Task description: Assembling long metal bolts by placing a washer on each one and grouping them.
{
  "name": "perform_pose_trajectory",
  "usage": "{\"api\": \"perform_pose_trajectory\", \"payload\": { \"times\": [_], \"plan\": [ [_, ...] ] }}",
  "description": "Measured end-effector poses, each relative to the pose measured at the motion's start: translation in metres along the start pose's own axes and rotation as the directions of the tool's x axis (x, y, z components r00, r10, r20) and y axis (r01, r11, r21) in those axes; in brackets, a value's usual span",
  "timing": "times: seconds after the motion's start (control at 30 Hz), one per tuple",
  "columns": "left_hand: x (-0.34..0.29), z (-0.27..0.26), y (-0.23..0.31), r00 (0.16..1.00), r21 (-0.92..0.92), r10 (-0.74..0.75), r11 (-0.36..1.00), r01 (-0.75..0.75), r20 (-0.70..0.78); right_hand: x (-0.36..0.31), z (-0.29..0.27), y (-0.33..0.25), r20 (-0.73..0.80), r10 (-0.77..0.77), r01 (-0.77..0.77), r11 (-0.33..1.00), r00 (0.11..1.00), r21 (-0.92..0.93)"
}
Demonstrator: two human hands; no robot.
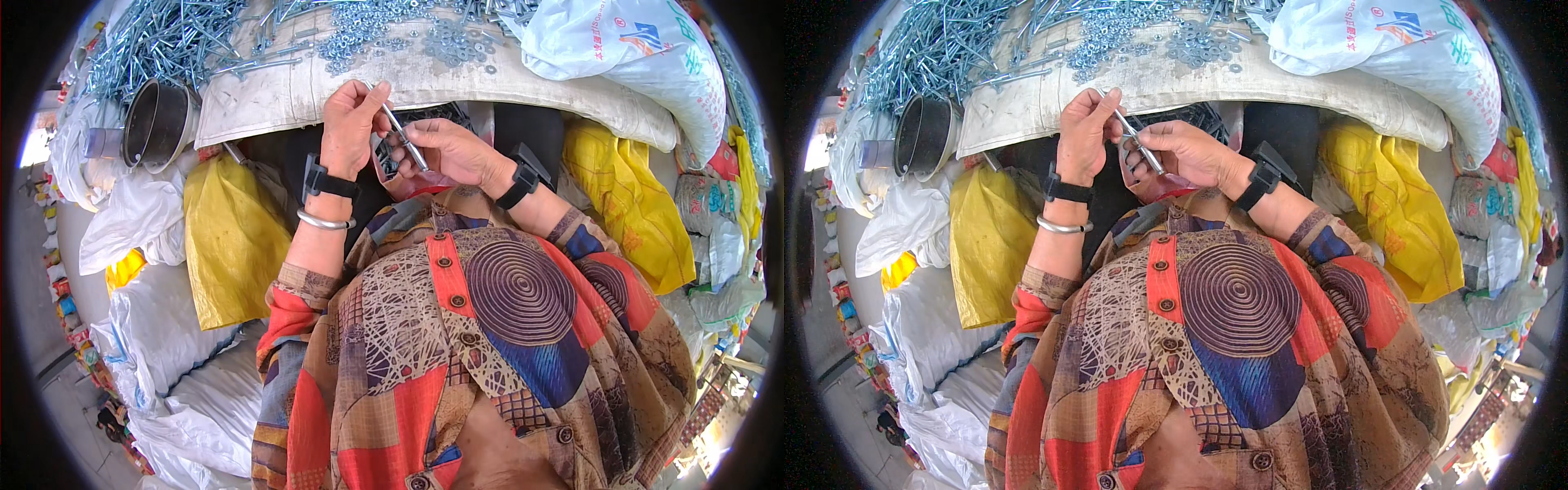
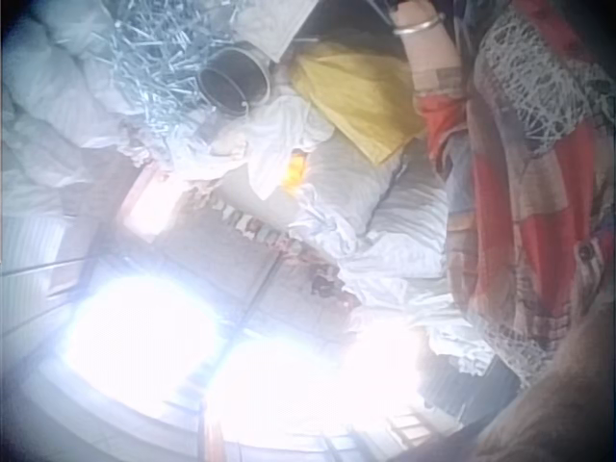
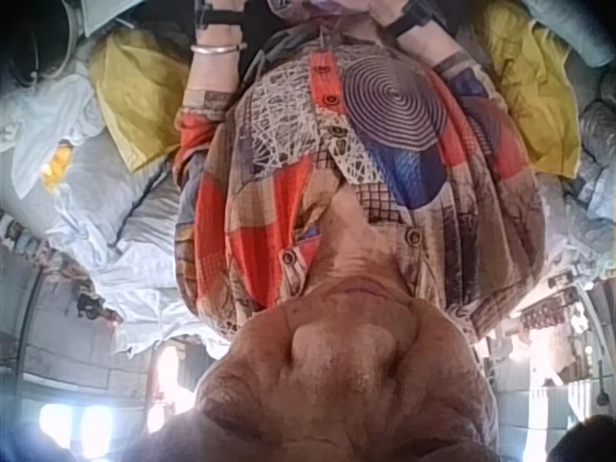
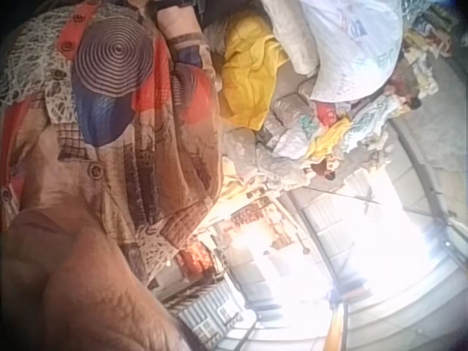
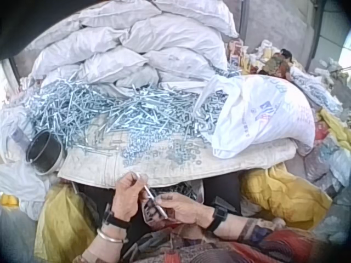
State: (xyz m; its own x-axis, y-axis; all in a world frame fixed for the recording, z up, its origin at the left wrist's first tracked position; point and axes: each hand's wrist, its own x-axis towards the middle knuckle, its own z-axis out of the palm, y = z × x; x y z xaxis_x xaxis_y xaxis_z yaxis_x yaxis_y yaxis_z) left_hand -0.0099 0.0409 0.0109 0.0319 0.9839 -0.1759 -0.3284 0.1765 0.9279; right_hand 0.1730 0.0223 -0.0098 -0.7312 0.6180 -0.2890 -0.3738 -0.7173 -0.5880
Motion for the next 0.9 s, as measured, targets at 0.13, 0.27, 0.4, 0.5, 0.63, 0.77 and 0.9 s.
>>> {"api": "perform_pose_trajectory", "payload": {
  "times": [0.13,0.27,0.4,0.5,0.63,0.77,0.9],
  "plan": [
    [-0.002,0.002,-0.008,1.0,0.024,0.025,0.999,-0.025,-0.012,0.006,-0.011,0.012,-0.042,-0.084,0.076,0.982,0.996,-0.17],
    [-0.003,0.009,-0.011,1.0,0.177,0.02,0.984,-0.021,0.007,0.004,-0.021,0.009,-0.132,-0.163,0.043,0.77,0.978,-0.636],
    [0.001,-0.004,0.005,0.987,0.589,0.159,0.799,-0.118,-0.017,-0.001,-0.031,0.014,-0.041,-0.457,0.118,0.316,0.889,-0.941],
    [0.02,-0.039,0.029,0.873,0.879,0.486,0.401,-0.259,0.035,-0.018,-0.042,0.001,-0.078,-0.497,0.088,0.302,0.864,-0.949],
    [0.05,-0.118,0.064,0.78,0.967,0.584,-0.035,-0.253,0.225,-0.046,-0.038,-0.02,-0.059,-0.566,0.102,0.248,0.822,-0.963],
    [0.079,-0.155,0.091,0.836,0.916,0.444,-0.369,-0.157,0.322,-0.081,-0.045,-0.035,0.041,-0.725,0.066,0.006,0.688,-0.998],
    [0.104,-0.164,0.089,0.895,0.862,0.233,-0.442,-0.25,0.379,-0.107,-0.062,-0.044,0.132,-0.791,-0.021,-0.18,0.597,-0.983]
  ]
}}
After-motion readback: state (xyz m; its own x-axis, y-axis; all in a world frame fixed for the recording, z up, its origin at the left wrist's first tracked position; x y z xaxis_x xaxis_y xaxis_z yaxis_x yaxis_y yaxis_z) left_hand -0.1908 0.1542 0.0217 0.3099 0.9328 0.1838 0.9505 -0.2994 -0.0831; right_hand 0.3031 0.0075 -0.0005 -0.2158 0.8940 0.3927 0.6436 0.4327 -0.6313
